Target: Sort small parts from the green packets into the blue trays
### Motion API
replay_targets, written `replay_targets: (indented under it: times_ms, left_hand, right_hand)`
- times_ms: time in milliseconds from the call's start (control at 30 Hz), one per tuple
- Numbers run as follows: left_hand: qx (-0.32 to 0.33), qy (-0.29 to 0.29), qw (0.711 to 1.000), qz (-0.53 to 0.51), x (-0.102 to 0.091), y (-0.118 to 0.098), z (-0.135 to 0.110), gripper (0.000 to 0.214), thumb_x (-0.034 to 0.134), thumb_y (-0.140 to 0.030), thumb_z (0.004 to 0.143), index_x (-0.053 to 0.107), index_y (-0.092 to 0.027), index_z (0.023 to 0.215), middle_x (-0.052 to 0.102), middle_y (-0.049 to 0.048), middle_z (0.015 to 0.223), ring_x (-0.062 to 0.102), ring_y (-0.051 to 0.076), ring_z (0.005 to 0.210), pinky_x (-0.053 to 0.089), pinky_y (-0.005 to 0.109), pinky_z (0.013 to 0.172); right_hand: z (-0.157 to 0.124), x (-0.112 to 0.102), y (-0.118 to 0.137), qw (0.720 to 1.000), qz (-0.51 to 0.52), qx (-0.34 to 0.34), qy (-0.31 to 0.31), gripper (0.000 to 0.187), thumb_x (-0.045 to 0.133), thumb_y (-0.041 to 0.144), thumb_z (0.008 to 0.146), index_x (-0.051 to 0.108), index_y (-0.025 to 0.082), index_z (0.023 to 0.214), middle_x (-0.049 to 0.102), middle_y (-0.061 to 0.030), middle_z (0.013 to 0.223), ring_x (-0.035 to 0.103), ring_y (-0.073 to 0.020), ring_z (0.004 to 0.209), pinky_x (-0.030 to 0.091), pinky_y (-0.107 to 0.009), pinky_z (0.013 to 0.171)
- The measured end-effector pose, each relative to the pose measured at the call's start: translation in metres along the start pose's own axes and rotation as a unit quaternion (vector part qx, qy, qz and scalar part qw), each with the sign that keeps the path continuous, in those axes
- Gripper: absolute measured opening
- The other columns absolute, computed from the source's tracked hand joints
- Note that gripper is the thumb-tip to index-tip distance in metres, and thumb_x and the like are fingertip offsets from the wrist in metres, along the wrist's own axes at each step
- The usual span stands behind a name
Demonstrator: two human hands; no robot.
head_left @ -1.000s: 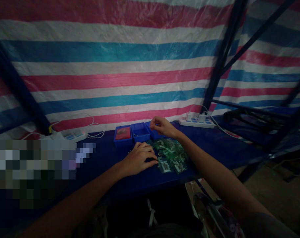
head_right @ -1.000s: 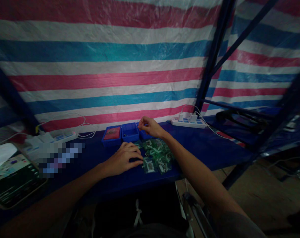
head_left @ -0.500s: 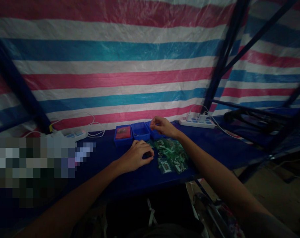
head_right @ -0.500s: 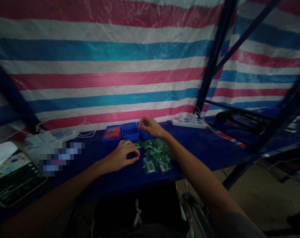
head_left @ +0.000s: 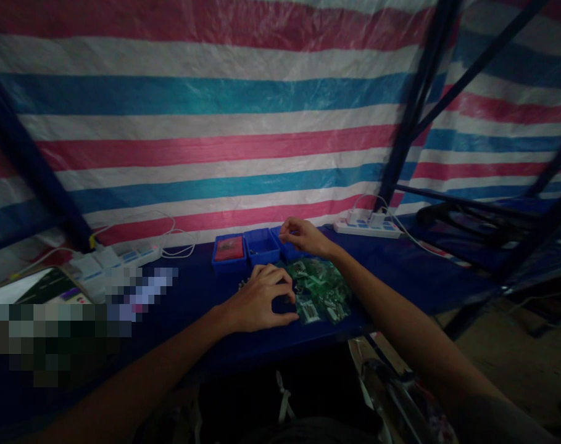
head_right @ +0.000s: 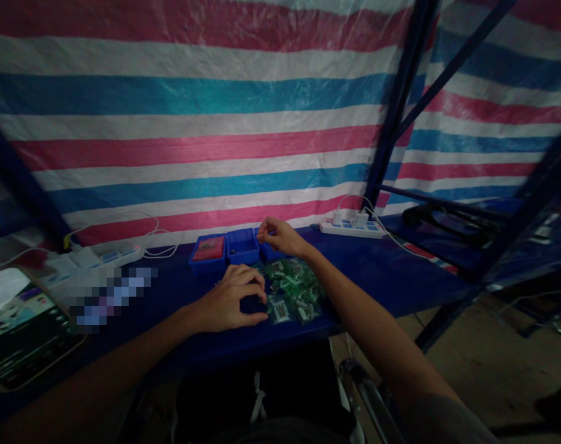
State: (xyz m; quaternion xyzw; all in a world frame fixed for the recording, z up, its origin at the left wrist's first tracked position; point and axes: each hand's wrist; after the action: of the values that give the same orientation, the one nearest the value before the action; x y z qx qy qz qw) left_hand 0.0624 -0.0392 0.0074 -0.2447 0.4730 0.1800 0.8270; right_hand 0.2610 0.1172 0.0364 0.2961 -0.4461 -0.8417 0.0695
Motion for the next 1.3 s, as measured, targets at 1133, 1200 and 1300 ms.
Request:
replay_targets:
  times_ms: [1133,1200,1300]
  left_hand:
    - [-0.022,-0.042,0.999,-0.011,-0.004,0.035,-0.003,0.018,0.077,-0.039,0.093,0.069,-0.023,0.097,0.071,-0.0004,0.097,0.06,0.021,0.101,0.039,0.036,0.091]
    - [-0.025,-0.038,0.999,-0.017,-0.004,0.036,-0.003,0.022,0.078,-0.041,0.092,0.068,-0.022,0.093,0.069,-0.0006,0.092,0.058,0.021,0.098,0.039,0.034,0.088]
    - [-0.034,-0.011,0.999,-0.025,-0.004,0.038,-0.004,0.025,0.076,-0.045,0.092,0.068,-0.021,0.091,0.067,-0.0002,0.089,0.057,0.02,0.095,0.038,0.033,0.085]
  right_hand:
    - [-0.001,0.0,0.003,1.0,0.0,-0.001,0.004,0.028,0.074,0.039,0.085,0.057,0.019,0.093,0.061,0.0018,0.078,0.05,-0.0087,0.05,0.041,-0.022,0.043]
    - [-0.001,-0.001,0.003,1.0,-0.001,-0.003,0.006,0.027,0.074,0.039,0.086,0.057,0.019,0.093,0.061,0.0016,0.078,0.05,-0.0089,0.05,0.041,-0.022,0.043]
    - [-0.002,-0.001,0.003,1.0,0.002,-0.003,0.01,0.027,0.073,0.038,0.086,0.057,0.019,0.093,0.061,0.0016,0.077,0.051,-0.0092,0.051,0.042,-0.022,0.044]
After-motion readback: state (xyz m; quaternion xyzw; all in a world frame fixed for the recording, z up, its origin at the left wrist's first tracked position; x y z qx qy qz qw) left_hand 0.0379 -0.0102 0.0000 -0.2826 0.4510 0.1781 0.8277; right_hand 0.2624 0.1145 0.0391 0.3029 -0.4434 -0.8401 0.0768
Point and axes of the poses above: each hand's wrist, its own z-axis towards the middle knuckle, its own x-axis out of the palm, y = z × x
